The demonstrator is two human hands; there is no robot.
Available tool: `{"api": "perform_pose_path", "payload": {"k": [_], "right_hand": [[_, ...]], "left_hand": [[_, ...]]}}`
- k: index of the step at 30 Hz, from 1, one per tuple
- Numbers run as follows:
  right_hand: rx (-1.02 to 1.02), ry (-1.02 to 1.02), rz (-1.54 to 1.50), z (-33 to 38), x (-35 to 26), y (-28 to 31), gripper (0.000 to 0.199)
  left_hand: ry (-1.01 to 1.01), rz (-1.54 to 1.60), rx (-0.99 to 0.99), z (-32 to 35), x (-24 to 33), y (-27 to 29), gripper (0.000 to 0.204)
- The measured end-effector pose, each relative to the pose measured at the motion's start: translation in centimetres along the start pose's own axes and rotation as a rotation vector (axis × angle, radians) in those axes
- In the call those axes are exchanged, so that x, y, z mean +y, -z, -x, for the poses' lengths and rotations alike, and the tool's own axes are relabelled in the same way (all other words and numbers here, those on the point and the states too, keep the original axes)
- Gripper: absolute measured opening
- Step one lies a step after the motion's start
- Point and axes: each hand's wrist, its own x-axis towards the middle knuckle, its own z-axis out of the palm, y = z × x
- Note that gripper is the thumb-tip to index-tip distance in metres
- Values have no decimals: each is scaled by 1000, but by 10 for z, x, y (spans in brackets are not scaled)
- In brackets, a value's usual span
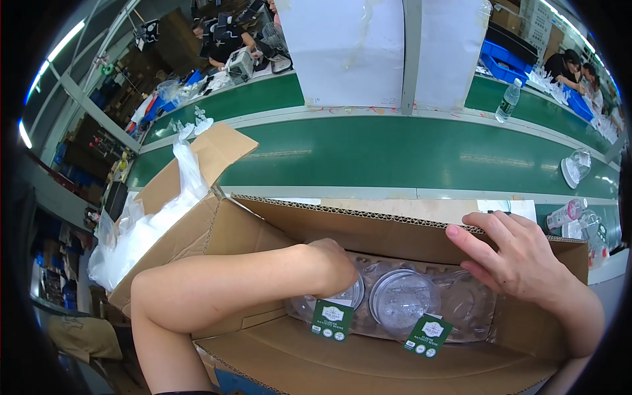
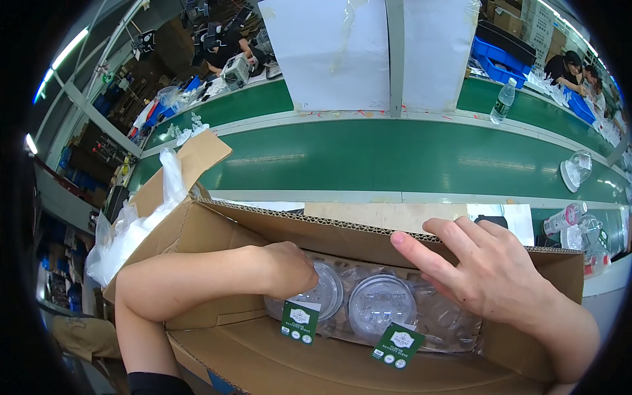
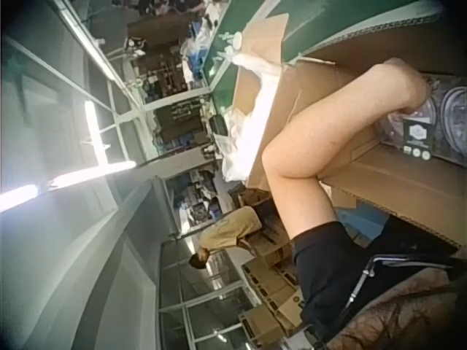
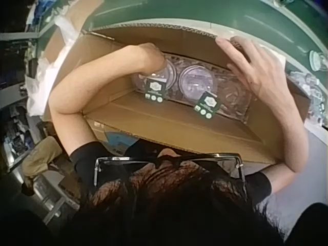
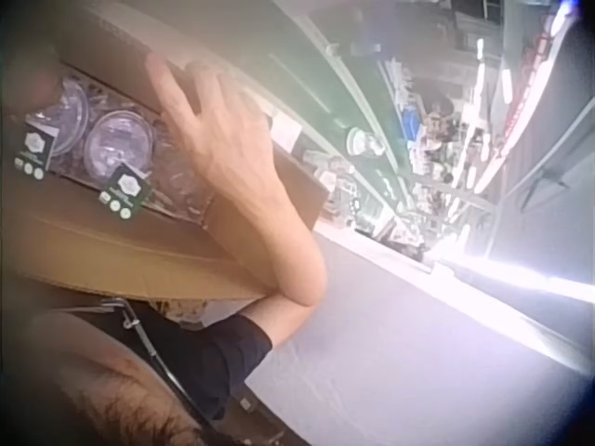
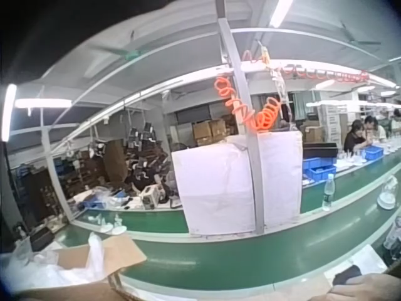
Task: Inspecting and packing circular LED light fixtures into boxes on a factory assembly line.
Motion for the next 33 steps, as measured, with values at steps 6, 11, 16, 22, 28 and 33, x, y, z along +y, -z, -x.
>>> {"api": "perform_pose_path", "payload": {"k": [6,11,16,22,28,33], "right_hand": [[2,1,8,-1,0,0,75],[-4,-7,14,0,0,-1,74],[-12,-12,26,1,-1,0,74],[-4,-7,23,0,0,-1,75],[-3,-4,15,1,2,-3,76],[-6,-2,19,0,0,-2,75]], "left_hand": [[-5,26,-23,-2,-1,-4,19],[-20,60,-3,-4,3,0,31],[-79,93,56,-1,5,5,29],[-82,157,43,2,7,5,24],[-79,155,40,-1,5,3,24],[-70,106,63,-2,5,2,24]]}}
